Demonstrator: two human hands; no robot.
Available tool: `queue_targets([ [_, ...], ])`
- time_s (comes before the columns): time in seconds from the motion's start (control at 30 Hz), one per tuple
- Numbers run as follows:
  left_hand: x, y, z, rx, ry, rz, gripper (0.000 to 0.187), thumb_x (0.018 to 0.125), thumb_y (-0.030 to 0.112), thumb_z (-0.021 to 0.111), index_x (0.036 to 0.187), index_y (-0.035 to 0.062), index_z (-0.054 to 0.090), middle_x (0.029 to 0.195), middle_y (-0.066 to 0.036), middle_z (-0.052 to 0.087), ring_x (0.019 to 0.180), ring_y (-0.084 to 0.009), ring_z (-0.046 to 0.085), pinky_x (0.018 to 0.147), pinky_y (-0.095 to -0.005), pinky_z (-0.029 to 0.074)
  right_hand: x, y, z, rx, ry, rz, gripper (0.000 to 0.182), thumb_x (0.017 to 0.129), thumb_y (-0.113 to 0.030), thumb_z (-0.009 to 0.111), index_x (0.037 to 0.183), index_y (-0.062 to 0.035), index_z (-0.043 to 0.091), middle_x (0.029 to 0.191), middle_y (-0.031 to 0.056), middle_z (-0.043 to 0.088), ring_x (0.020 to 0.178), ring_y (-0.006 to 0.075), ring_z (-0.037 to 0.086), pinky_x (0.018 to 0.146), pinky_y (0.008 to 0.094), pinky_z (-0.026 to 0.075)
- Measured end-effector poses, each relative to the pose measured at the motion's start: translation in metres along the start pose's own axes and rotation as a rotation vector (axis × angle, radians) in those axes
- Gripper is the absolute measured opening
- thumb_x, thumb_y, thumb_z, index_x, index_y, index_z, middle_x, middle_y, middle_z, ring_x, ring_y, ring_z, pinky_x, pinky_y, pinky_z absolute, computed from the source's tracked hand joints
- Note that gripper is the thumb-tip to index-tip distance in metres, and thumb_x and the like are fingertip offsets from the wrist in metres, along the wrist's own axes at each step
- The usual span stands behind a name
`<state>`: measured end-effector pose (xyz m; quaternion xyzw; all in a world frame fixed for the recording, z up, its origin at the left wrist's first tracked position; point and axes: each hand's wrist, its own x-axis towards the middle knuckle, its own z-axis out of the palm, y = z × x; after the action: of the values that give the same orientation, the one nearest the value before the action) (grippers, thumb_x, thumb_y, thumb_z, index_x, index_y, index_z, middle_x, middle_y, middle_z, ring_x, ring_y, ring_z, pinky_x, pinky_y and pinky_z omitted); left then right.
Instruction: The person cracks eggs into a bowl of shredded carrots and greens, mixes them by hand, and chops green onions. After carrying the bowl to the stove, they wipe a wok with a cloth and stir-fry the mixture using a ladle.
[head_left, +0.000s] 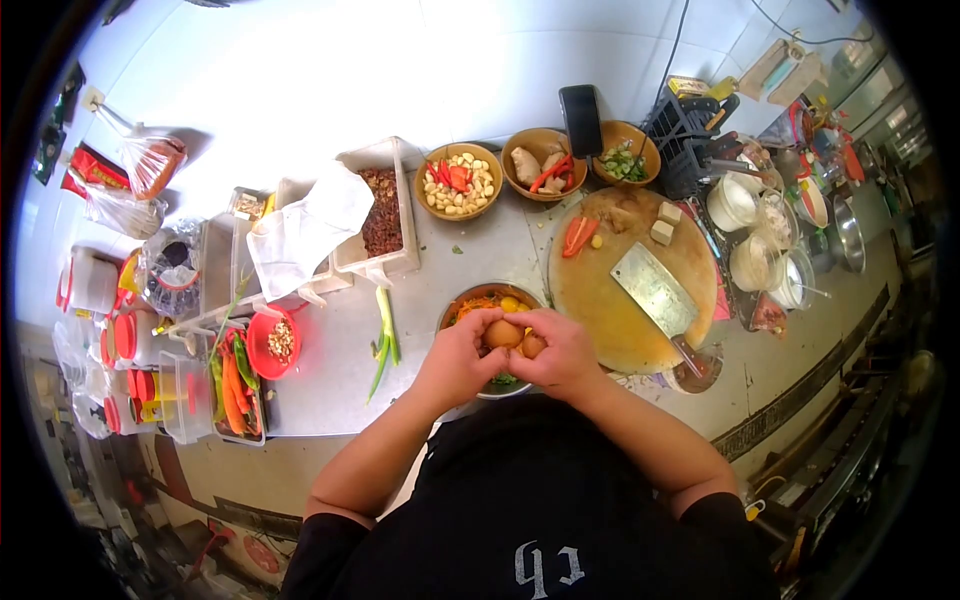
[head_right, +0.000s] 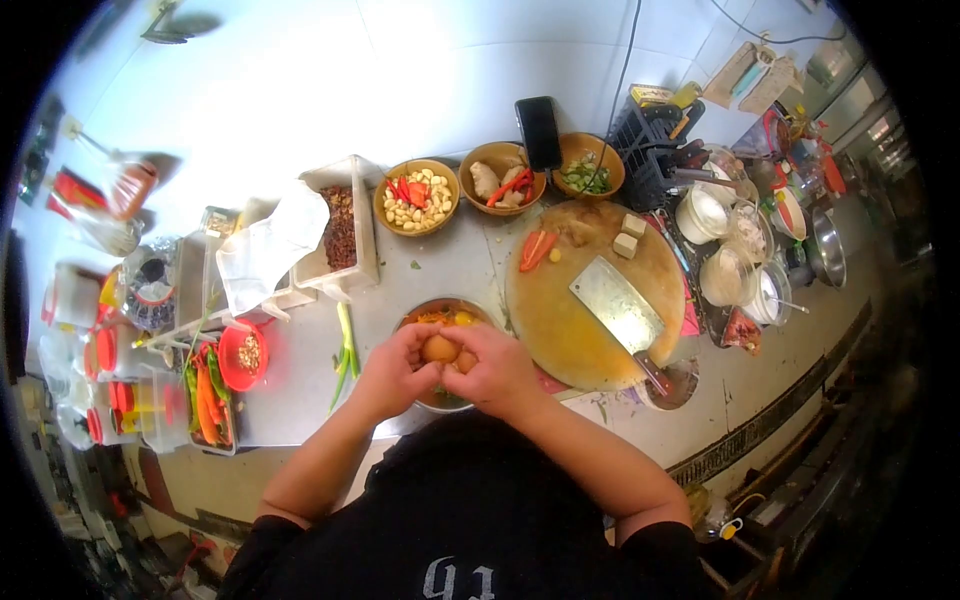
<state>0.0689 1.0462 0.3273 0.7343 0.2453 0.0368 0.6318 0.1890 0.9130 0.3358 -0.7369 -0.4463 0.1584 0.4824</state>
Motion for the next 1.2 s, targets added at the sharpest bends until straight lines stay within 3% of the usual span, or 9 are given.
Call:
queue_targets([
  [0.2, 0.006, -0.010, 0.003, -0.226, 0.014, 0.020, 0.042, 0.080, 0.008, 0.067, 0.118, -0.0043, 0.054, 0.100, -0.015, 0.067, 0.091, -0.0190, 0.067, 0.081, -0.0297, 0.053, 0.000, 0.004, 0.004, -0.066, 0.014, -0.039, 0.037, 0.071, -0.022, 0.071, 0.105, -0.0087, 0.066, 0.094, 0.0130, 0.066, 0.086, 0.0323, 0.063, 0.074, 0.0389, 0.052],
  [0.27, 0.005, -0.006, 0.004, -0.018, 0.056, -0.023, 0.041, 0.077, 0.007, 0.066, 0.115, -0.0035, 0.056, 0.098, -0.015, 0.067, 0.089, -0.0197, 0.067, 0.080, -0.0301, 0.053, 0.000, 0.008, 0.007, -0.112, 0.028, -0.081, 0.034, 0.071, -0.022, 0.071, 0.103, -0.0098, 0.066, 0.091, 0.0122, 0.065, 0.083, 0.0318, 0.063, 0.071, 0.0392, 0.052],
  [0.37, 0.006, 0.003, 0.008, 0.037, 0.106, -0.044, 0.039, 0.075, 0.008, 0.065, 0.112, -0.0023, 0.059, 0.096, -0.016, 0.068, 0.088, -0.0219, 0.067, 0.079, -0.0314, 0.053, 0.001, 0.013, 0.011, -0.201, 0.092, -0.214, 0.031, 0.070, -0.022, 0.070, 0.099, -0.0105, 0.066, 0.085, 0.0106, 0.064, 0.078, 0.0307, 0.063, 0.066, 0.0392, 0.052],
  [0.57, 0.009, -0.008, 0.015, 0.105, 0.199, -0.018, 0.036, 0.076, 0.009, 0.063, 0.110, -0.0007, 0.060, 0.095, -0.019, 0.068, 0.088, -0.0274, 0.067, 0.080, -0.0342, 0.052, 0.002, 0.016, 0.014, -0.329, 0.120, -0.257, 0.030, 0.068, -0.018, 0.070, 0.097, -0.0111, 0.066, 0.077, 0.0078, 0.060, 0.071, 0.0284, 0.061, 0.060, 0.0385, 0.051],
  [0.7, 0.002, 0.012, 0.005, 0.151, 0.142, -0.053, 0.040, 0.075, 0.010, 0.064, 0.113, -0.0003, 0.058, 0.100, -0.019, 0.067, 0.092, -0.0307, 0.065, 0.083, -0.0360, 0.051, 0.010, 0.018, 0.004, -0.280, 0.120, -0.300, 0.032, 0.067, -0.014, 0.070, 0.098, -0.0113, 0.066, 0.082, 0.0076, 0.062, 0.072, 0.0283, 0.061, 0.061, 0.0387, 0.051],
  [0.77, -0.001, 0.016, -0.001, 0.490, 0.172, 0.199, 0.039, 0.075, 0.004, 0.064, 0.114, 0.0025, 0.059, 0.110, -0.013, 0.066, 0.093, -0.0295, 0.064, 0.084, -0.0350, 0.051, 0.014, 0.021, -0.001, -0.220, 0.107, -0.388, 0.033, 0.066, -0.010, 0.069, 0.100, -0.0108, 0.066, 0.089, 0.0073, 0.064, 0.075, 0.0277, 0.062, 0.064, 0.0380, 0.051],
  [0.8, -0.001, 0.014, -0.005, 0.490, 0.173, 0.196, 0.039, 0.075, 0.004, 0.064, 0.114, 0.0025, 0.059, 0.110, -0.013, 0.066, 0.093, -0.0295, 0.064, 0.084, -0.0350, 0.051, 0.015, 0.020, -0.005, -0.218, 0.105, -0.388, 0.033, 0.066, -0.010, 0.069, 0.100, -0.0108, 0.066, 0.089, 0.0073, 0.064, 0.075, 0.0277, 0.062, 0.064, 0.0380, 0.051],
  [0.87, 0.000, 0.012, -0.013, 0.697, 0.210, 0.404, 0.044, 0.072, 0.005, 0.067, 0.115, 0.0055, 0.059, 0.121, -0.011, 0.061, 0.102, -0.0322, 0.060, 0.089, -0.0380, 0.050, 0.017, 0.016, -0.011, -0.289, 0.072, -0.442, 0.034, 0.064, -0.005, 0.070, 0.097, -0.0089, 0.067, 0.093, 0.0066, 0.066, 0.075, 0.0255, 0.063, 0.064, 0.0351, 0.053],
  [1.2, -0.009, 0.021, -0.024, 0.884, 0.256, 0.562, 0.048, 0.068, 0.005, 0.068, 0.115, 0.0069, 0.060, 0.121, -0.011, 0.060, 0.104, -0.0300, 0.060, 0.089, -0.0380, 0.050, 0.015, 0.009, -0.018, -0.267, 0.118, -0.465, 0.032, 0.068, -0.008, 0.069, 0.100, -0.0092, 0.065, 0.095, 0.0079, 0.065, 0.080, 0.0271, 0.064, 0.068, 0.0369, 0.052],
])
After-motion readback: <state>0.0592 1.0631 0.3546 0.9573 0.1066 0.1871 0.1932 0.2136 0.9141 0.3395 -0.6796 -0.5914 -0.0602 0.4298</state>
